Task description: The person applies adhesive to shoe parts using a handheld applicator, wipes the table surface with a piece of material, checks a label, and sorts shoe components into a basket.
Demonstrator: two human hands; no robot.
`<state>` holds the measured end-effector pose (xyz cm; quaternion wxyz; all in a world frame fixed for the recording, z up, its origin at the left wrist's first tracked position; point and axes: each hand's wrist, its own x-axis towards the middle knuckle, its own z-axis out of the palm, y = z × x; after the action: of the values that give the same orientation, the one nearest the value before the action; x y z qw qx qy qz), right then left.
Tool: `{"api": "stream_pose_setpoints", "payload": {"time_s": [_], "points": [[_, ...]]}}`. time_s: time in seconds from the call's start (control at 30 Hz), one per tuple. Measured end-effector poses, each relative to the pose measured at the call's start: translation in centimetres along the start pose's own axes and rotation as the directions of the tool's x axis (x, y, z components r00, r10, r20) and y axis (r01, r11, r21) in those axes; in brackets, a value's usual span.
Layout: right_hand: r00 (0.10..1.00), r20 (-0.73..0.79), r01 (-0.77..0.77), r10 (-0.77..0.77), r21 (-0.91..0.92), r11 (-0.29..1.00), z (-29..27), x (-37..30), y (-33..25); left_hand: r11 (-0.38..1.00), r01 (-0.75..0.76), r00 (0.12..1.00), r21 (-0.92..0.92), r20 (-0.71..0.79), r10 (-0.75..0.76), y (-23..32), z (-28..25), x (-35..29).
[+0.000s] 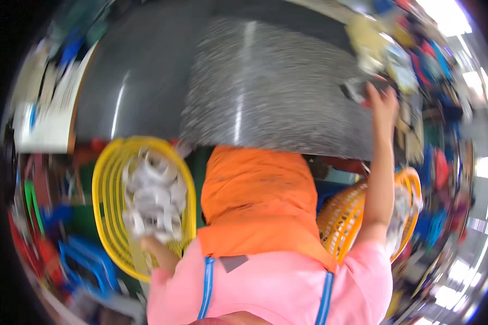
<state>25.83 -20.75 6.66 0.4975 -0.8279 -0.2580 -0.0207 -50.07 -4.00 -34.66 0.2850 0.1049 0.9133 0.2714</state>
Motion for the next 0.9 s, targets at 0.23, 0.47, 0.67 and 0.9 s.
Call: {"api": "stream_pose_setpoints", "payload": {"time_s": [0.23,0.47,0.67,0.9], "points": [[0.913,-0.400,-0.045,0.076,0.085,0.995,-8.7,11.3,9.4,0.507,-0.861,0.436,0.027,-0.472,0.766,21.2,-2.5,-17.5],[0.989,-0.147,-0.050,-0.032,-0.521,0.852,-6.9,19.8,13.4,-0.195,-0.919,-0.234,-0.344,0.077,0.969,34.4,4.3,-42.8],[0.976,-0.117,-0.194,0.183,-0.847,0.494,-5.7,17.5,6.8,-0.462,-0.787,-0.615,-0.409,0.457,0.643,40.2,13.7,-50.0],[0.915,0.148,0.388,-0.376,-0.584,0.713,2.1,11.8,10.1,-0.764,-0.587,-0.790,-0.269,0.398,0.466,42.2,23.4,-54.8]]}}
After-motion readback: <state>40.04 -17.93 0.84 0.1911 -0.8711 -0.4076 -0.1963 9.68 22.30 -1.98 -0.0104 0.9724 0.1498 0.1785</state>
